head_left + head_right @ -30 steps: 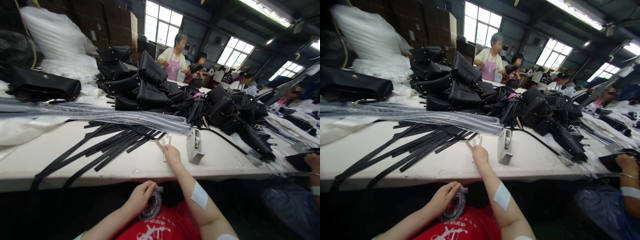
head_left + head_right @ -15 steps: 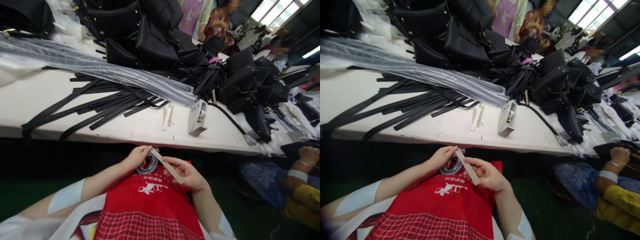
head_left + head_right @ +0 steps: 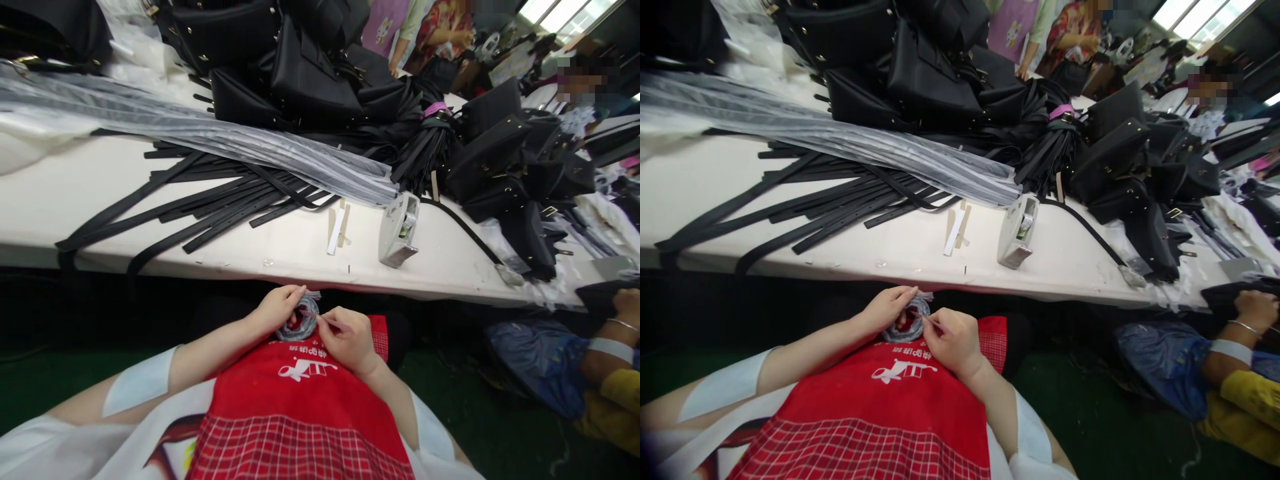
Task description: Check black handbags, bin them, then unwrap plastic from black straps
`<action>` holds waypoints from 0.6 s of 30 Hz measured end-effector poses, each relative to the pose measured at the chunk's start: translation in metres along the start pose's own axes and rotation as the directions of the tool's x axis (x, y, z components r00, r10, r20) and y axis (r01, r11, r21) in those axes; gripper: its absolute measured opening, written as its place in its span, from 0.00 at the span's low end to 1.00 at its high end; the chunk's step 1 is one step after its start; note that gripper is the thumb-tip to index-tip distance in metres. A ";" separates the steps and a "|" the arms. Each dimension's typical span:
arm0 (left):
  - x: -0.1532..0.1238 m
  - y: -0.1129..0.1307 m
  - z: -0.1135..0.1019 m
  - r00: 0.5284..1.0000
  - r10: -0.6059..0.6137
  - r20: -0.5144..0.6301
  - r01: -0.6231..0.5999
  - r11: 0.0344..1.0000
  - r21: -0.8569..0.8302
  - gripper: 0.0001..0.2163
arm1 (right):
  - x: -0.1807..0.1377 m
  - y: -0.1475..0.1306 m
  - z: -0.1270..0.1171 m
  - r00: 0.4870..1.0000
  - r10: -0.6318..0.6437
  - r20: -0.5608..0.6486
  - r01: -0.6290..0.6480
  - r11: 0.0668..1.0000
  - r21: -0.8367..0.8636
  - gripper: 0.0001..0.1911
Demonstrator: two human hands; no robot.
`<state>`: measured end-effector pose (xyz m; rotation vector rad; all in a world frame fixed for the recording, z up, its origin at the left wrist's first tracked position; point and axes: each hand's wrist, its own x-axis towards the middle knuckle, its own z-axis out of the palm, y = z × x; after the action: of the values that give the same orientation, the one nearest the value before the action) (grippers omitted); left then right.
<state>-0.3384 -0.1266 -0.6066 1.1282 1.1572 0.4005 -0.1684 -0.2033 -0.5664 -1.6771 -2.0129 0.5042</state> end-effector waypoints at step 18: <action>-0.020 0.032 0.002 0.866 0.477 0.152 -0.497 0.781 0.379 0.14 | 0.053 0.034 0.006 0.925 0.298 0.234 -0.379 0.745 0.549 0.16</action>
<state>-0.3365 -0.1290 -0.5691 1.8142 0.9110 0.5395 -0.1525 -0.1447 -0.5838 -1.6216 -1.3938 1.2570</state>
